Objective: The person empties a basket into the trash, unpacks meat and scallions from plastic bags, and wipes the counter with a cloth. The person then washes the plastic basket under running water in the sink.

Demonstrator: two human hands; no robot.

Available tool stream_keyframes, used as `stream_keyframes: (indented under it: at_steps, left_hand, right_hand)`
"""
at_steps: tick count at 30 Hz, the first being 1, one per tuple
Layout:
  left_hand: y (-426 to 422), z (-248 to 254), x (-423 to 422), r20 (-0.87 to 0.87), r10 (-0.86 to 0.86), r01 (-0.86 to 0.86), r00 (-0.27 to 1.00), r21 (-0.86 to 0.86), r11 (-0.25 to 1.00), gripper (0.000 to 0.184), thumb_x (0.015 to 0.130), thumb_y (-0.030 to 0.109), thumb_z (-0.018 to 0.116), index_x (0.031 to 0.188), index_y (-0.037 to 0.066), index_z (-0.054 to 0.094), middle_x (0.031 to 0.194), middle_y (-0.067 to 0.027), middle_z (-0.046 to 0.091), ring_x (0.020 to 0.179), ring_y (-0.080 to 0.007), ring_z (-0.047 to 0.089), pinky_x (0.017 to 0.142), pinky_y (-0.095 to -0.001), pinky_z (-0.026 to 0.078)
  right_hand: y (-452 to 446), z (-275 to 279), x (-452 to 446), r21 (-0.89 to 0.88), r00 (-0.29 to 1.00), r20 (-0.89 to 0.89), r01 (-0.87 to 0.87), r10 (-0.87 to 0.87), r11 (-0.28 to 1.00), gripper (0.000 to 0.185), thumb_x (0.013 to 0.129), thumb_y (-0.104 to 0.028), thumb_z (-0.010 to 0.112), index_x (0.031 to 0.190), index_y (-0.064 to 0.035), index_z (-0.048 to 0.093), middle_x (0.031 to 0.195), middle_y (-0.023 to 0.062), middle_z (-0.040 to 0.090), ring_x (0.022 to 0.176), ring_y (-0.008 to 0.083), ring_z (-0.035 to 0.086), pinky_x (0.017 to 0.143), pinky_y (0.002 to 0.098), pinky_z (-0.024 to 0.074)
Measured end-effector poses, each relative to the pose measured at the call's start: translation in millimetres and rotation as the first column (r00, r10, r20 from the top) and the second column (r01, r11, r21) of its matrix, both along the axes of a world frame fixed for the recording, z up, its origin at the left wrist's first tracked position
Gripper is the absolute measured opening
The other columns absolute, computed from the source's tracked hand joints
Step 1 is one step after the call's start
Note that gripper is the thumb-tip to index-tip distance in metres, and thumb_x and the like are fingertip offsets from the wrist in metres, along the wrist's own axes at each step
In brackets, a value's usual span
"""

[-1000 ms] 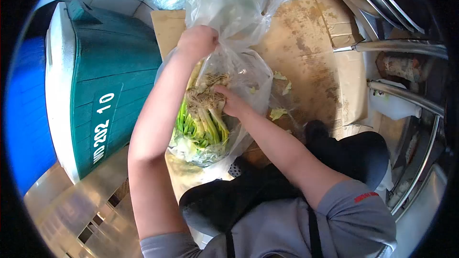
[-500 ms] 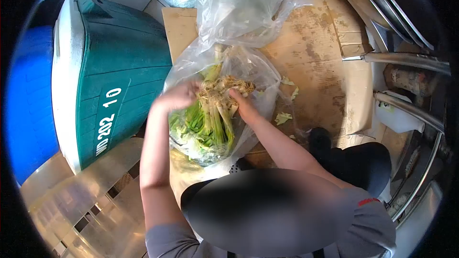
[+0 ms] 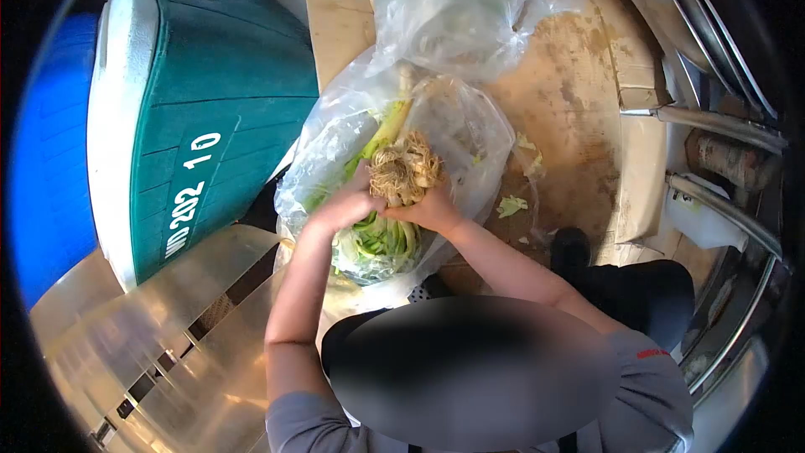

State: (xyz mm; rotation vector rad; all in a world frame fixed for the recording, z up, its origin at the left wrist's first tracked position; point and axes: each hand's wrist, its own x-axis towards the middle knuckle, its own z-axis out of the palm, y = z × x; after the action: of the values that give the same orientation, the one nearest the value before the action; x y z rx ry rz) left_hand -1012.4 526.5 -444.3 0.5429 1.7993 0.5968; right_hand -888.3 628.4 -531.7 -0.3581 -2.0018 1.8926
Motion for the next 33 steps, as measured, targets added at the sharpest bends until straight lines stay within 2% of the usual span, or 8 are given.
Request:
stream_keyframes:
  at_steps: [2,5,8,11,14,24,27,33]
  left_hand:
    - [2.2,-6.2,-5.8,0.049,-0.051,0.048,0.997,0.064,0.997,0.056,0.064,0.011,0.055,0.117,-0.002,0.044,0.108,-0.0168,0.048,0.105,-0.0302,0.044,0.095,-0.0337,0.032]
    - [6.2,-45.8,-32.9,0.367,0.205,-0.199,0.907,-0.054,0.979,0.057,0.062,0.005,0.059,0.117,0.001,0.044,0.103,-0.0132,0.055,0.089,-0.0254,0.054,0.081,-0.0319,0.043]
    - [33.3,-74.6,-37.2,-0.539,-0.214,0.236,0.814,-0.029,0.971,0.048,0.068,0.008,0.059,0.114,0.002,0.048,0.106,-0.0179,0.055,0.09,-0.0324,0.056,0.081,-0.0345,0.045]
    - [50.3,-93.2,-15.6,-0.75,-0.193,0.02,0.633,-0.233,0.972,0.033,0.071,0.015,0.06,0.101,0.001,0.057,0.106,-0.0202,0.055,0.09,-0.0354,0.056,0.079,-0.0354,0.046]
    - [47.1,-96.0,-32.6,-0.556,-0.191,0.027,0.809,-0.288,0.957,0.028,0.07,0.021,0.062,0.088,0.001,0.061,0.094,-0.0185,0.06,0.088,-0.0299,0.058,0.076,-0.035,0.045]
    - [-26.7,-34.4,-44.7,0.107,0.207,-0.21,0.972,0.015,0.978,0.075,0.065,0.021,0.069,0.129,0.001,0.034,0.119,-0.0159,0.049,0.106,-0.0221,0.048,0.091,-0.0313,0.036]
    - [-42.7,-12.7,-31.6,-0.145,0.011,0.01,0.989,0.143,0.99,0.088,0.063,0.015,0.071,0.133,0.0,0.021,0.128,-0.0138,0.038,0.117,-0.0221,0.036,0.098,-0.0315,0.028]
    - [-137.7,34.6,-10.7,0.151,0.475,-0.485,0.867,0.033,0.874,0.092,0.054,0.013,0.078,0.13,0.0,0.028,0.122,-0.0096,0.044,0.111,-0.0224,0.044,0.095,-0.0345,0.035]
  right_hand:
    - [-8.1,-3.9,3.8,-0.267,0.998,0.013,0.061,-0.06,0.962,0.07,0.058,-0.02,0.077,0.117,-0.0025,0.044,0.108,0.009,0.051,0.102,0.0229,0.048,0.091,0.0352,0.036]
    - [4.2,-23.4,6.7,-0.825,0.963,0.264,0.195,0.056,0.531,0.061,0.06,-0.012,0.074,0.114,-0.004,0.046,0.106,0.0064,0.053,0.099,0.0204,0.05,0.086,0.0327,0.0395]
    - [20.7,-52.7,9.2,-0.867,0.964,0.263,0.219,0.037,0.448,0.053,0.062,-0.004,0.07,0.11,-0.0047,0.048,0.102,0.0054,0.055,0.094,0.0193,0.053,0.082,0.0323,0.042]
    - [23.4,-66.0,11.9,-0.895,0.968,0.251,0.239,-0.017,0.378,0.05,0.064,-0.003,0.067,0.11,-0.0041,0.048,0.101,0.006,0.055,0.094,0.0203,0.054,0.083,0.0328,0.0425]
    - [28.0,-66.9,14.5,-0.927,0.963,0.257,0.221,0.084,0.303,0.049,0.064,-0.001,0.066,0.11,-0.0033,0.049,0.102,0.0064,0.056,0.095,0.0208,0.054,0.084,0.0338,0.0425]
    - [32.7,-19.2,13.3,-0.778,0.914,0.311,0.088,0.26,0.622,0.065,0.061,-0.008,0.071,0.119,-0.0039,0.043,0.111,0.0069,0.052,0.103,0.0207,0.049,0.091,0.031,0.0376]
    - [14.1,25.0,-2.0,-0.822,0.961,0.105,-0.062,0.257,0.567,0.063,0.062,-0.011,0.071,0.118,-0.0045,0.043,0.112,0.0083,0.051,0.104,0.0215,0.048,0.093,0.0333,0.0365]
    - [-55.7,90.9,-39.8,-0.294,0.98,-0.19,-0.007,-0.052,0.956,0.082,0.055,-0.026,0.079,0.124,-0.0079,0.037,0.119,0.0113,0.042,0.11,0.0301,0.041,0.095,0.0404,0.0318]
